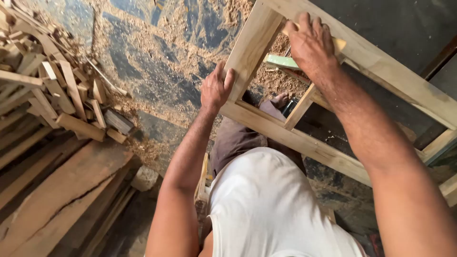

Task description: The person fits wooden slats into a frame, sands the joints with a block, and trims the edges on a table saw. They then apply a substance to a board with a tool, sand the frame edges, and carry it across the workshop.

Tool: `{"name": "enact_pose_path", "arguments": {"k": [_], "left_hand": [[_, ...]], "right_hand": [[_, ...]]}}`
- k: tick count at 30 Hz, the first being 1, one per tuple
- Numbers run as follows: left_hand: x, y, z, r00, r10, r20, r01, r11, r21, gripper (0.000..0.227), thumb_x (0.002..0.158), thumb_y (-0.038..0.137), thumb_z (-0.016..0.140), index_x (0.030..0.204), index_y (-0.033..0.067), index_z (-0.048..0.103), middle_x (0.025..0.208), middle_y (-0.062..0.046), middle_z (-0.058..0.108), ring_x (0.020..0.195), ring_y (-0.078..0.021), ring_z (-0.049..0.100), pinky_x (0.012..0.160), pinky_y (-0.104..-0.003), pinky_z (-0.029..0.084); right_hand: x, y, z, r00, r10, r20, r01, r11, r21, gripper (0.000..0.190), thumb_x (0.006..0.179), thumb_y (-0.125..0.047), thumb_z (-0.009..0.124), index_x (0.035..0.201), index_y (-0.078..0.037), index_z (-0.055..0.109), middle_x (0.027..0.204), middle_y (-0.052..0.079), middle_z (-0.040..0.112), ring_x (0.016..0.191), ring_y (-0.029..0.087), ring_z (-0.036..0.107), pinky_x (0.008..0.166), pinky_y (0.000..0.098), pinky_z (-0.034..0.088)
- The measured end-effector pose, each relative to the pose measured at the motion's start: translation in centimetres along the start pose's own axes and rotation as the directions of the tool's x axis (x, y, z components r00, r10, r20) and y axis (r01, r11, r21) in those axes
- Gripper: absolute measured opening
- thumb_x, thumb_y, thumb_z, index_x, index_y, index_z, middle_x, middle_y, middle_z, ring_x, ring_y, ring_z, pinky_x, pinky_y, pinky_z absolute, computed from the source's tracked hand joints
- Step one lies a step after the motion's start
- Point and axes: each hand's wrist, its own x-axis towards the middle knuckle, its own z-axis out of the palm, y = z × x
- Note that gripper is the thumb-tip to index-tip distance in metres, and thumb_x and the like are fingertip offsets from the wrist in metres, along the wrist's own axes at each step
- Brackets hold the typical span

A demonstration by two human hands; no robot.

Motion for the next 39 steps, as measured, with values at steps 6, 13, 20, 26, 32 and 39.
{"name": "enact_pose_path", "arguments": {"k": [6,13,20,26,32,39], "left_hand": [[0.9,-0.5,0.8,0.978,-0.142,0.15,0.151,0.987,-0.051,0.058,0.102,0.051,0.042,0.144,0.0113,0.049,0.1,-0.019,0.074,0.093,-0.0326,0.075,0.084,-0.048,0.058],[0.3,0.4,-0.1,0.998,-0.048,0.041,0.05,0.998,-0.031,0.054,0.1,0.05,0.046,0.139,0.0136,0.058,0.102,-0.021,0.075,0.098,-0.0368,0.072,0.087,-0.05,0.056],[0.4,0.3,0.2,1.0,-0.025,0.005,0.025,1.0,-0.012,0.052,0.101,0.049,0.049,0.14,0.0156,0.057,0.106,-0.021,0.074,0.099,-0.0383,0.072,0.088,-0.051,0.056],[0.7,0.4,0.2,0.999,-0.037,0.013,0.037,0.999,0.023,0.054,0.102,0.051,0.044,0.141,0.0166,0.057,0.105,-0.021,0.074,0.098,-0.0397,0.072,0.087,-0.052,0.055],[0.4,0.5,0.2,0.998,-0.055,0.028,0.055,0.999,-0.002,0.059,0.101,0.056,0.044,0.143,0.0161,0.055,0.103,-0.022,0.074,0.096,-0.0395,0.072,0.083,-0.052,0.056],[0.5,-0.3,0.8,0.997,-0.048,0.055,0.045,0.997,0.057,0.068,0.104,0.061,0.038,0.149,0.0115,0.052,0.101,-0.023,0.074,0.101,-0.0386,0.071,0.091,-0.053,0.054]], "right_hand": [[-3.5,-1.1,-6.3,0.935,0.223,0.277,-0.322,0.861,0.395,0.035,0.115,-0.018,0.041,0.145,-0.013,0.058,0.112,0.019,0.061,0.078,0.029,0.061,0.058,0.0425,0.056],[-2.5,-4.3,4.0,0.894,0.447,0.029,-0.142,0.222,0.965,0.037,0.113,-0.023,0.045,0.145,-0.01,0.056,0.113,0.008,0.067,0.084,0.014,0.072,0.064,0.0252,0.062],[0.3,-5.8,6.0,0.803,0.591,0.074,-0.172,0.112,0.979,0.031,0.114,-0.029,0.052,0.128,-0.007,0.067,0.096,0.006,0.066,0.078,0.013,0.066,0.062,0.0282,0.059],[-1.9,-4.9,5.1,0.915,0.386,0.122,-0.231,0.25,0.94,0.03,0.111,-0.03,0.051,0.123,-0.008,0.068,0.095,0.005,0.062,0.078,0.014,0.062,0.066,0.03,0.058],[-1.3,-5.3,5.3,0.864,0.498,0.073,-0.169,0.15,0.974,0.028,0.113,-0.028,0.051,0.121,-0.007,0.067,0.097,0.007,0.061,0.076,0.014,0.06,0.058,0.0318,0.055],[-1.1,-4.3,-1.3,0.892,0.359,0.274,-0.282,-0.031,0.959,0.03,0.109,-0.029,0.049,0.125,-0.009,0.064,0.095,0.006,0.062,0.078,0.01,0.065,0.062,0.0276,0.063]]}}
